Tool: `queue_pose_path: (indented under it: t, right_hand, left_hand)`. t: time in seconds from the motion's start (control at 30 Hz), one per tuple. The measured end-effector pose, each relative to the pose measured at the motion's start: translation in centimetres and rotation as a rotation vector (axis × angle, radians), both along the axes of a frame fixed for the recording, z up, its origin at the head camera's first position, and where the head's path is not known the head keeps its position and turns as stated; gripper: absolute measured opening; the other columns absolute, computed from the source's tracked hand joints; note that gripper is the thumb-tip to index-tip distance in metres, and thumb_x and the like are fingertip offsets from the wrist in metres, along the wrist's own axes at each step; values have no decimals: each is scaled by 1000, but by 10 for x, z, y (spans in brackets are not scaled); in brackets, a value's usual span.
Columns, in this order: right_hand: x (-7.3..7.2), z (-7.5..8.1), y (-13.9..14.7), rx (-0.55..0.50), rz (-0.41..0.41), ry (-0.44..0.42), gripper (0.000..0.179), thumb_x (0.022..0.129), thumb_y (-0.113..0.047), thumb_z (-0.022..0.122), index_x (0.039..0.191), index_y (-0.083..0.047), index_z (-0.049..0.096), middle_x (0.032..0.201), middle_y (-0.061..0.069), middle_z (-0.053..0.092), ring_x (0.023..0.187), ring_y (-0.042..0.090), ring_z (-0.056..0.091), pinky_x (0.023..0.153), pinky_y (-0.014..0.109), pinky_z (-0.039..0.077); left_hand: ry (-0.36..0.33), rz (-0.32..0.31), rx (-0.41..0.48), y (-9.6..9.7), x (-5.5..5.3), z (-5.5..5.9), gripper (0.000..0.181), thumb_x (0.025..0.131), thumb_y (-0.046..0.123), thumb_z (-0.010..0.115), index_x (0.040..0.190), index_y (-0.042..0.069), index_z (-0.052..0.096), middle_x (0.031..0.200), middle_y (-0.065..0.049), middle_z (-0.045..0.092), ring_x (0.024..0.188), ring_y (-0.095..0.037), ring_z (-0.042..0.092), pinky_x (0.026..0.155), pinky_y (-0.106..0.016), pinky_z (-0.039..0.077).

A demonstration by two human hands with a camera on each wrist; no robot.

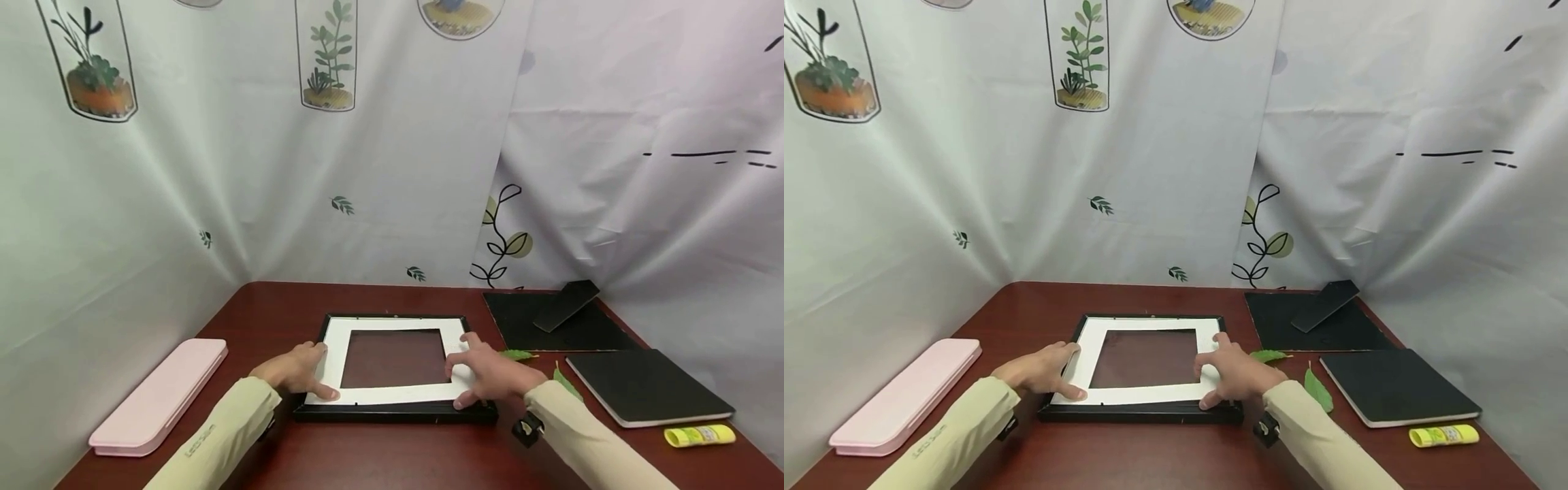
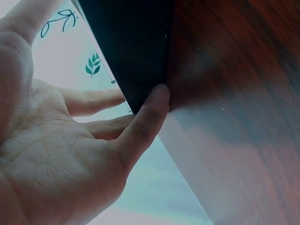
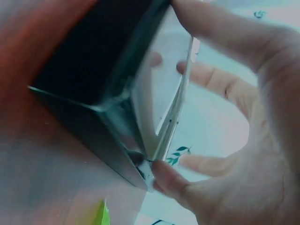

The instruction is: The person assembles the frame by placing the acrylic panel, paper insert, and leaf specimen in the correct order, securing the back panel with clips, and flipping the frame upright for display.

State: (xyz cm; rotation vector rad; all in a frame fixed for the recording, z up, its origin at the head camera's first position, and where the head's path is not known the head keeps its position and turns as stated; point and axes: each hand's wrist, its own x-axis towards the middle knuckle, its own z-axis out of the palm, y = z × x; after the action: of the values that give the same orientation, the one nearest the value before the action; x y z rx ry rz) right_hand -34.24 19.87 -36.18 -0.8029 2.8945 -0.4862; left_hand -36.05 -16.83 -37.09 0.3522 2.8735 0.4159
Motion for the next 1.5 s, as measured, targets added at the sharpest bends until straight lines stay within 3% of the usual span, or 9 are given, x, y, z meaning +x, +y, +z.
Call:
queue_pose_path:
  t: [0.17,0.23,0.3,0.4,0.57,0.73,1.03,1.27,1.5]
  right_hand:
    - [4,0,0,19,-125,63,76,71,-39,91,138,-19,60,112,18,57,86,22,58,79,41,50]
    - [1,0,0,-39,-161,59,88,69,-37,93,144,-14,53,102,13,61,82,19,58,77,38,50]
    - [-3,-2,3,-137,-182,16,95,66,-33,95,146,-9,50,104,14,65,89,22,62,80,40,51]
    - [-9,-6,9,-297,-206,-81,91,69,-31,93,144,-5,49,119,18,64,104,25,61,83,42,52]
    - [-20,-10,24,-539,-197,-201,60,87,-18,78,138,2,53,113,20,63,86,21,60,73,35,52]
    - [-30,-17,38,-709,-181,-289,52,87,-3,69,136,2,54,113,18,60,82,18,59,69,29,52]
    - [-33,-21,39,-755,-166,-272,56,85,-1,69,139,-3,53,108,15,55,86,21,62,74,33,54]
    - [-31,-14,41,-768,-199,-249,51,85,-3,70,135,-4,57,106,16,55,85,22,62,72,34,54]
    - [-33,-22,37,-763,-179,-243,44,84,1,73,126,-1,60,99,14,53,77,16,57,69,29,52]
  left_hand:
    - [32,-30,-22,0,-2,5,99,72,43,90,144,-6,42,139,-30,50,127,-39,52,103,-57,45]
    - [30,-35,-15,-1,-2,5,99,73,43,89,144,-7,41,141,-32,48,130,-41,50,104,-58,44]
    - [25,-36,-10,-1,-2,5,100,74,43,89,145,-8,40,143,-34,46,133,-44,47,106,-60,42]
    - [21,-39,-7,-2,-1,2,101,73,44,89,145,-9,40,143,-35,46,134,-45,46,107,-60,41]
    - [49,-62,-12,0,-1,-2,100,72,45,89,142,-9,42,136,-31,52,128,-41,51,106,-57,44]
    - [52,-55,-8,1,-1,0,101,71,45,90,143,-7,42,137,-29,52,126,-39,52,104,-57,45]
    - [27,-120,140,-16,3,-3,106,71,40,90,149,-7,36,149,-32,43,138,-46,43,108,-61,40]
    - [40,-132,161,-18,2,-4,116,71,42,90,152,-11,28,152,-34,39,141,-49,40,112,-62,35]
    - [43,-122,160,-20,2,-4,118,70,40,92,152,-13,26,153,-35,38,142,-50,39,113,-62,35]
